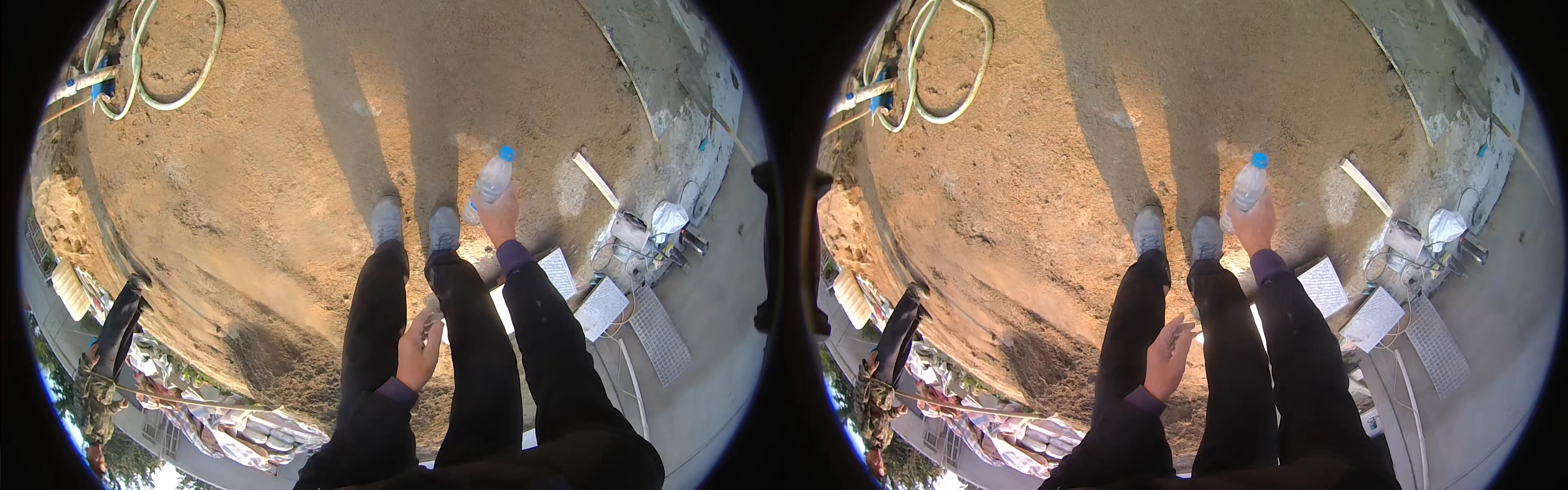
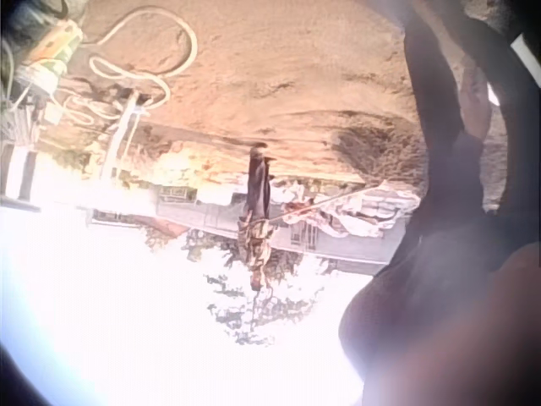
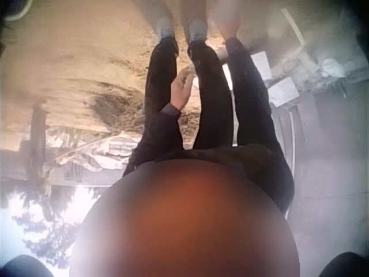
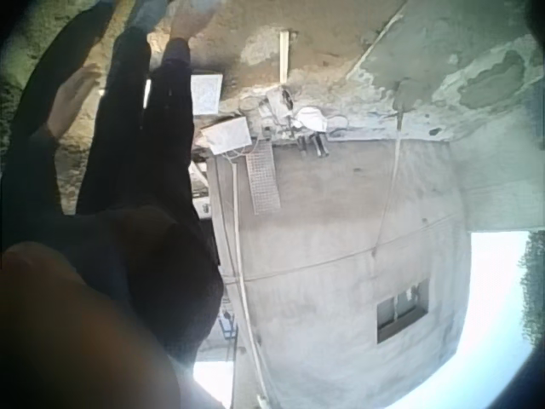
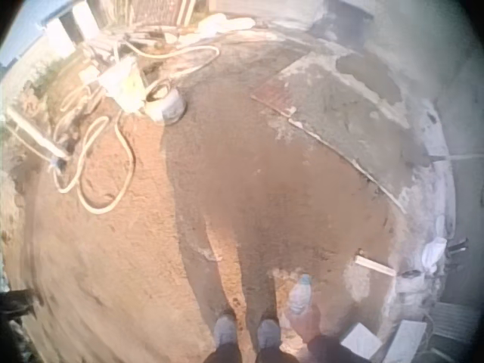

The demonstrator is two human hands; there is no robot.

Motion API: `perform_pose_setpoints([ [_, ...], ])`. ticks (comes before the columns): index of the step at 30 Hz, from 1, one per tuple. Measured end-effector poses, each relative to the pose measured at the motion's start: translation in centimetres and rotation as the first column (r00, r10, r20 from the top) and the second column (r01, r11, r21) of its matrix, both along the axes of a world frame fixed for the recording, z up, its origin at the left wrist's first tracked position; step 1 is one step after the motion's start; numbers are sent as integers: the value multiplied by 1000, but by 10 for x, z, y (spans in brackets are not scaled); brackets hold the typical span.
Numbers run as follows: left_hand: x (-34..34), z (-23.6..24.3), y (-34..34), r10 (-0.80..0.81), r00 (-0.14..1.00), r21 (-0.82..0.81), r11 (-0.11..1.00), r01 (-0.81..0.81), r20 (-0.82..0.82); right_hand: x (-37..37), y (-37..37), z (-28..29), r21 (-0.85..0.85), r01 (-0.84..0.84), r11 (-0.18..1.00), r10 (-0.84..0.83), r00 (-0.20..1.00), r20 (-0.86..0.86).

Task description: The person installs white tiles on a prepared sand base, using a rubber mallet to tap them into place. They cut a tile with an angle grinder while pouring water from a bottle, then place and secure the cut piece.

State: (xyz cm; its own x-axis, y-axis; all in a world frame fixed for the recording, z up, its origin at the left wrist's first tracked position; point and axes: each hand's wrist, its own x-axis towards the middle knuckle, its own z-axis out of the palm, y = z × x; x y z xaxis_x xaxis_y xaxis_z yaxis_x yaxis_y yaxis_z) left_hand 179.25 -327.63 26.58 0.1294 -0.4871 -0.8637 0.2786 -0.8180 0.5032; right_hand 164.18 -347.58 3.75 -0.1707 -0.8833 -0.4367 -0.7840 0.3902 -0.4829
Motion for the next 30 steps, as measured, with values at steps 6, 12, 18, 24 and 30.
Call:
perform_pose_setpoints([
  [6,61,109,-83,-189,616,-236,807,541,765,84,13,308,-119,-352,928,366,809,461],
  [12,123,276,-139,-17,730,-504,712,489,683,115,-32,545,-150,-472,869,457,647,610],
  [18,135,377,-161,119,523,-489,570,661,844,108,-99,697,-519,-642,564,752,659,2],
  [24,123,439,-220,261,348,-435,558,707,900,113,-169,758,-584,-701,408,745,626,-231],
  [30,118,471,-273,242,434,-484,611,626,868,122,-240,771,-690,-640,338,799,583,-148],
])
